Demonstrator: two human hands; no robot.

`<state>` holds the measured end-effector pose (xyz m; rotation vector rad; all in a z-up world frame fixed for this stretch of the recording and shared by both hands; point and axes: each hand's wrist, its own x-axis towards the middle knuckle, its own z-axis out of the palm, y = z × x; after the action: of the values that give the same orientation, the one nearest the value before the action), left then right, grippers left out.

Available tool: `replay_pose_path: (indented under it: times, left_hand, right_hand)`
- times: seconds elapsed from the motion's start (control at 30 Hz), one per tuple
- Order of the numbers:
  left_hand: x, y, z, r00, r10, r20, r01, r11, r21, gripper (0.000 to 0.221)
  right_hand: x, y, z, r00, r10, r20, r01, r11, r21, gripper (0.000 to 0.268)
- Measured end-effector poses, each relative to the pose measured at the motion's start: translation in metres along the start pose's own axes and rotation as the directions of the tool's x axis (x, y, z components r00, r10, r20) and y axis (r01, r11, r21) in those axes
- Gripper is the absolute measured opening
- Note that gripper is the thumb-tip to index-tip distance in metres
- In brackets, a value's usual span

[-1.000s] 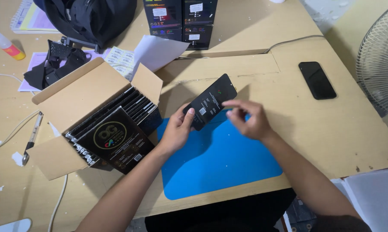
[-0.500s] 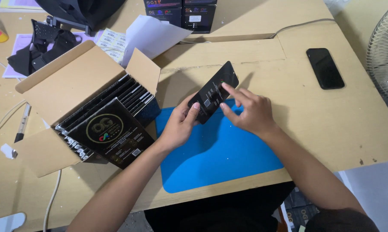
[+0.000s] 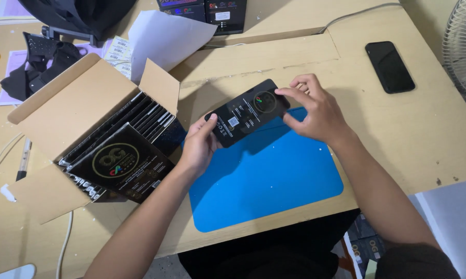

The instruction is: Unboxing and inspecting mobile phone screen replacement assemblies at a repair workstation.

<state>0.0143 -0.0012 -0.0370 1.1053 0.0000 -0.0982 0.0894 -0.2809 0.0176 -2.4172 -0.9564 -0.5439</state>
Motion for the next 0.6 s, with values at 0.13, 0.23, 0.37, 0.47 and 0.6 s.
replay_pose_path:
  times: [0.13,0.23,0.37,0.47,0.6]
  left_hand:
    - [0.000,0.003,0.001,0.965,-0.205,0.162,0.219,0.973,-0.074,0.060]
    - [-0.006,0.015,0.009,0.922,-0.247,0.298,0.251,0.968,0.026,0.066]
    - [-0.011,0.023,0.010,0.917,-0.227,0.327,0.197,0.973,0.121,0.064]
    - [-0.010,0.021,0.001,0.932,-0.177,0.317,0.112,0.970,0.214,0.064]
    - [-0.009,0.014,0.006,0.859,-0.186,0.476,0.008,0.936,0.352,0.051]
  right_hand:
    - [-0.002,0.012,-0.001,0.979,0.019,-0.202,0.061,0.922,0.381,0.012]
    - [-0.004,0.001,-0.003,0.983,0.044,-0.178,0.084,0.754,0.652,0.024]
    - [-0.005,-0.013,-0.002,0.985,0.077,-0.155,0.073,0.628,0.775,0.028]
    - [-0.017,-0.004,0.011,0.972,0.193,-0.135,-0.009,0.602,0.798,0.028]
    - [-0.012,-0.019,0.014,0.973,0.200,-0.114,-0.032,0.608,0.793,0.018]
